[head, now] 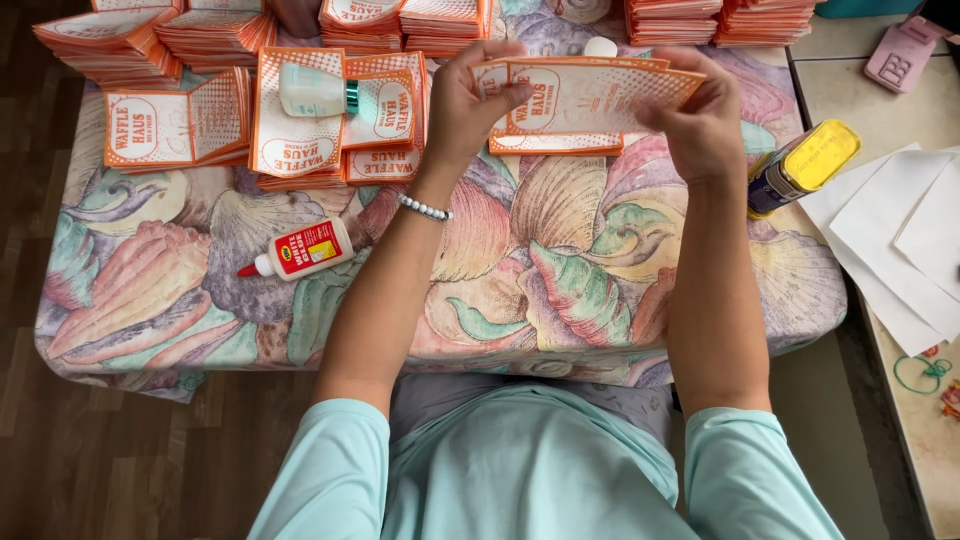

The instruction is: The person applies glue to the interior flaps of paper waffle sleeves and presses them together to assemble the packaging, handling them one by one from stacks on the table.

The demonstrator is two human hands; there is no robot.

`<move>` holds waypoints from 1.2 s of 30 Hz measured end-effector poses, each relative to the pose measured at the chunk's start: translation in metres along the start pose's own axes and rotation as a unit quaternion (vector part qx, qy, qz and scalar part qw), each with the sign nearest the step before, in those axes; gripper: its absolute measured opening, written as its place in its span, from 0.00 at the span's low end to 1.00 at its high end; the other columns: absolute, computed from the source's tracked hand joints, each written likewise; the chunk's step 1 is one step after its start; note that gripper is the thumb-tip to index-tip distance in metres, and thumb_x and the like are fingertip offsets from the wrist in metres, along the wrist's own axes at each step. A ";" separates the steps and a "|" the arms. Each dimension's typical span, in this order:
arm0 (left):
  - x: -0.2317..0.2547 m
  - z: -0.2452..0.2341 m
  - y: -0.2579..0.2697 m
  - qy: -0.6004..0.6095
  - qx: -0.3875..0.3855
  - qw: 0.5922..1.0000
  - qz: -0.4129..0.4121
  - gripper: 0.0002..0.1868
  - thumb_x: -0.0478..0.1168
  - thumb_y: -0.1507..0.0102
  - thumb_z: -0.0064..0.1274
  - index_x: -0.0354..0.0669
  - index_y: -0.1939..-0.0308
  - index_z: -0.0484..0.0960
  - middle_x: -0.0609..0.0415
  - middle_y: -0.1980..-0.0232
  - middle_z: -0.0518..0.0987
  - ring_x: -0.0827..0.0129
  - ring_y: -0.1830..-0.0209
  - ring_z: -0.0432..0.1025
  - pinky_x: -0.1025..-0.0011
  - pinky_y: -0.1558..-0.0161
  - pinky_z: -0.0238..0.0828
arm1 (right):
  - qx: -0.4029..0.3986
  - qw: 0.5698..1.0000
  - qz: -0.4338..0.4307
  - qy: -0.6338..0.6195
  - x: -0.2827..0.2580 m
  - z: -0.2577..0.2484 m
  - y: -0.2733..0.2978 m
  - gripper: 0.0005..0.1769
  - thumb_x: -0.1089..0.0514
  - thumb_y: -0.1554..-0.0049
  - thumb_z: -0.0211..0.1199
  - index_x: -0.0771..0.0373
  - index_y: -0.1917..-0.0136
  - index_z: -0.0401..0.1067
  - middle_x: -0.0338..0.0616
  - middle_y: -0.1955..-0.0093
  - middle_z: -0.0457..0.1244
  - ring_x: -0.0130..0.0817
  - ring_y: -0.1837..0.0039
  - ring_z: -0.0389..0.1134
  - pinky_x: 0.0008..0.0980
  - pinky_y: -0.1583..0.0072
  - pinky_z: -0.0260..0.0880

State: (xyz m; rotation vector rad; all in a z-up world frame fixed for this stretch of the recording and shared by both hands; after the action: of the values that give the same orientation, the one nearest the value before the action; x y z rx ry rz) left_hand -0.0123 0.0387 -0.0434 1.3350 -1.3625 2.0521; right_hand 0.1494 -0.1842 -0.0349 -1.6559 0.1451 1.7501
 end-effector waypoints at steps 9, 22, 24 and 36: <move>0.006 -0.029 0.005 0.064 -0.100 0.990 -0.077 0.13 0.25 0.39 0.66 0.43 0.56 0.80 0.51 0.60 0.85 0.70 0.59 0.82 0.74 0.53 0.86 | 0.092 0.907 0.142 0.385 0.091 -0.041 -0.019 0.07 0.67 0.39 0.56 0.60 0.54 0.74 0.35 0.59 0.68 0.24 0.59 0.69 0.26 0.63 0.65; -0.049 -0.034 0.012 -0.045 -0.096 0.990 -0.095 0.10 0.37 0.35 0.67 0.53 0.54 0.81 0.50 0.18 0.55 0.51 0.15 0.47 0.40 0.24 0.56 | 0.209 0.974 0.052 0.064 0.055 -0.037 -0.003 0.07 0.64 0.41 0.76 0.59 0.57 0.77 0.35 0.59 0.71 0.21 0.59 0.68 0.25 0.58 0.68; -0.052 -0.027 0.013 -0.037 -0.059 0.993 -0.096 0.08 0.37 0.36 0.65 0.49 0.54 0.82 0.46 0.20 0.59 0.49 0.17 0.51 0.44 0.22 0.52 | -0.001 0.996 0.089 0.008 0.047 -0.012 -0.001 0.04 0.63 0.33 0.63 0.62 0.51 0.78 0.38 0.53 0.71 0.23 0.52 0.73 0.21 0.47 0.78; -0.001 -0.040 0.015 0.101 -0.175 0.975 -0.097 0.24 0.28 0.35 0.65 0.46 0.37 0.75 0.62 0.46 0.76 0.77 0.50 0.71 0.77 0.48 0.76 | 0.170 0.853 0.146 0.471 0.088 -0.042 -0.025 0.03 0.63 0.41 0.73 0.58 0.56 0.79 0.35 0.60 0.69 0.27 0.63 0.69 0.30 0.68 0.75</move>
State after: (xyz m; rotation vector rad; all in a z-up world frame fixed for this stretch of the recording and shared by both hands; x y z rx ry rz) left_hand -0.0429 0.0659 -0.0560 1.0332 -1.3636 1.6735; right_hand 0.2051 -0.1521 -0.1124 -2.1307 1.1327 0.8518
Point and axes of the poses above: each hand's wrist, its own y-axis away from the middle knuckle, its own z-axis out of the palm, x = y × z, the point moved 4 cm from there along -y, towards the middle knuckle
